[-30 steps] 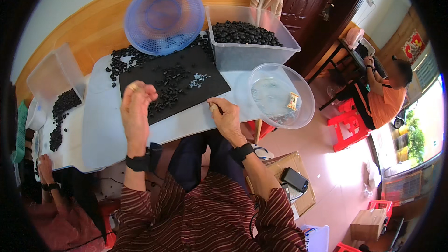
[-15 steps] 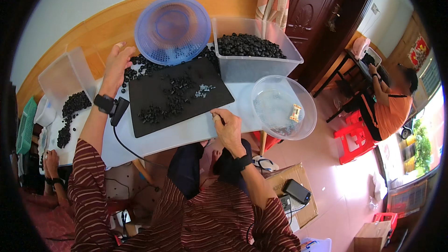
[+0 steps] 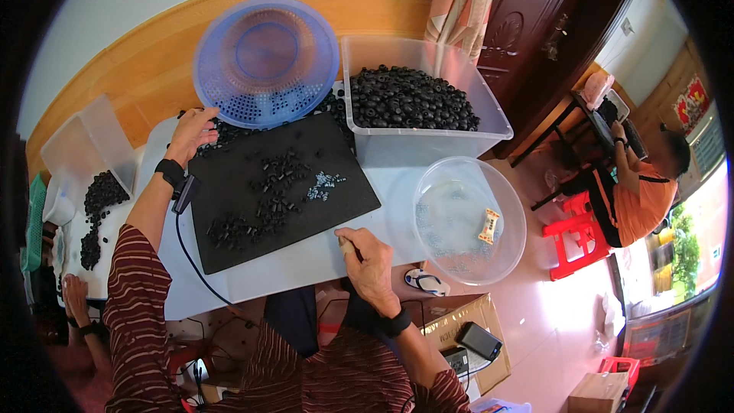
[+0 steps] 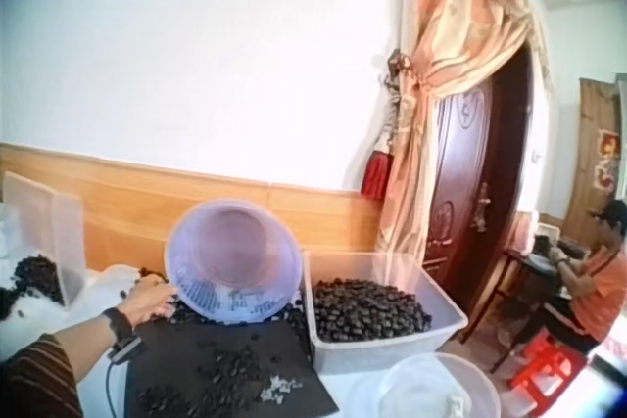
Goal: Manually sorting and inspecting small black rubber or plastic industrial components on a work surface.
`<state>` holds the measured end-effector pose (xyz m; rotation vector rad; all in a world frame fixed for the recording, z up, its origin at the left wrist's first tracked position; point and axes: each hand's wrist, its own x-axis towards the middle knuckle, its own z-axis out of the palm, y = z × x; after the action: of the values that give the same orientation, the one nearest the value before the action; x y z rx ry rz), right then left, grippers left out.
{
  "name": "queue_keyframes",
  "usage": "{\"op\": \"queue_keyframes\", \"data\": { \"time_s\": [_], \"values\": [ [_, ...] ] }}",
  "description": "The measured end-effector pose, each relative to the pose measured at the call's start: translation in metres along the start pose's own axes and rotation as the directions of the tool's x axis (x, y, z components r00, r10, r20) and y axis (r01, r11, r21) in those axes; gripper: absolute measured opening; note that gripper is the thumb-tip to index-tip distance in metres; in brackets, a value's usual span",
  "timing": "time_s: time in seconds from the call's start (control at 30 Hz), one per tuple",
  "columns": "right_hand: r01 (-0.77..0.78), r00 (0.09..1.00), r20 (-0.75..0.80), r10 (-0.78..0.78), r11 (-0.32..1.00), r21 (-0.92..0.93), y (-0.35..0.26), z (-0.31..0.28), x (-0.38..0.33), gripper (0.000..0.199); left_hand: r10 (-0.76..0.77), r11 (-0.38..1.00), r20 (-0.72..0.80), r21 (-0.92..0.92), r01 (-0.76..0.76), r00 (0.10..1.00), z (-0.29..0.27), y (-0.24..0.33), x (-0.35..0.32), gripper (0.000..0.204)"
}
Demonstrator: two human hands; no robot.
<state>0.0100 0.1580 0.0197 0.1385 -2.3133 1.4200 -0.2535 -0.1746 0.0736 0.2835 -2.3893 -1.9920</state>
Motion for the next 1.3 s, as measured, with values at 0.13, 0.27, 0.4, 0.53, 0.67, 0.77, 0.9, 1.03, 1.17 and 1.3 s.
{"op": "queue_keyframes", "data": {
  "time_s": [0.13,0.27,0.4,0.53,0.67,0.77,0.9,1.03,1.17,1.3],
  "values": [
    [0.009,1.000,-0.003,-0.009,0.999,-0.052,-0.002,0.001,0.003,0.017,-0.033,0.999,0.078,-0.022,0.035,0.996,0.009,-0.003,0.017,0.060],
    [-0.024,0.999,0.024,0.025,0.997,-0.071,-0.004,0.001,0.003,0.017,-0.039,0.993,0.133,-0.101,0.053,0.990,0.013,-0.006,0.027,0.048],
    [-0.045,0.998,0.039,0.046,0.998,-0.041,-0.007,0.001,0.004,0.018,-0.056,0.983,0.145,-0.166,0.080,0.988,0.016,-0.011,0.039,0.042],
    [-0.021,0.999,0.028,0.021,1.000,-0.002,-0.007,0.000,0.002,0.018,0.063,0.983,0.058,-0.177,-0.052,0.996,0.016,-0.010,0.033,0.037],
    [-0.013,0.999,0.032,0.014,1.000,-0.014,-0.006,-0.001,0.002,0.018,0.182,0.954,-0.065,-0.230,-0.192,0.981,0.013,0.006,0.022,0.036],
    [0.019,1.000,0.018,-0.019,1.000,0.001,-0.005,0.000,0.002,0.018,0.208,0.926,-0.054,-0.311,-0.214,0.977,0.008,0.028,0.015,0.036],
    [0.040,0.999,0.004,-0.040,0.998,0.054,-0.004,0.000,0.002,0.019,0.300,0.884,0.057,-0.391,-0.255,0.952,0.037,0.075,-0.020,0.037],
    [0.043,0.999,-0.020,-0.043,0.999,0.027,-0.004,-0.004,0.001,0.018,0.329,0.867,0.203,-0.451,-0.210,0.922,0.082,0.106,-0.040,0.037],
    [0.124,0.992,-0.043,-0.121,0.989,0.076,0.001,0.000,0.000,0.020,0.379,0.846,0.302,-0.495,-0.196,0.875,0.119,0.108,-0.037,0.035],
    [0.054,0.998,0.035,-0.058,0.993,0.103,0.002,-0.004,-0.001,0.022,0.336,0.867,0.356,-0.480,-0.138,0.872,0.153,0.108,-0.033,0.033]
  ]
}}
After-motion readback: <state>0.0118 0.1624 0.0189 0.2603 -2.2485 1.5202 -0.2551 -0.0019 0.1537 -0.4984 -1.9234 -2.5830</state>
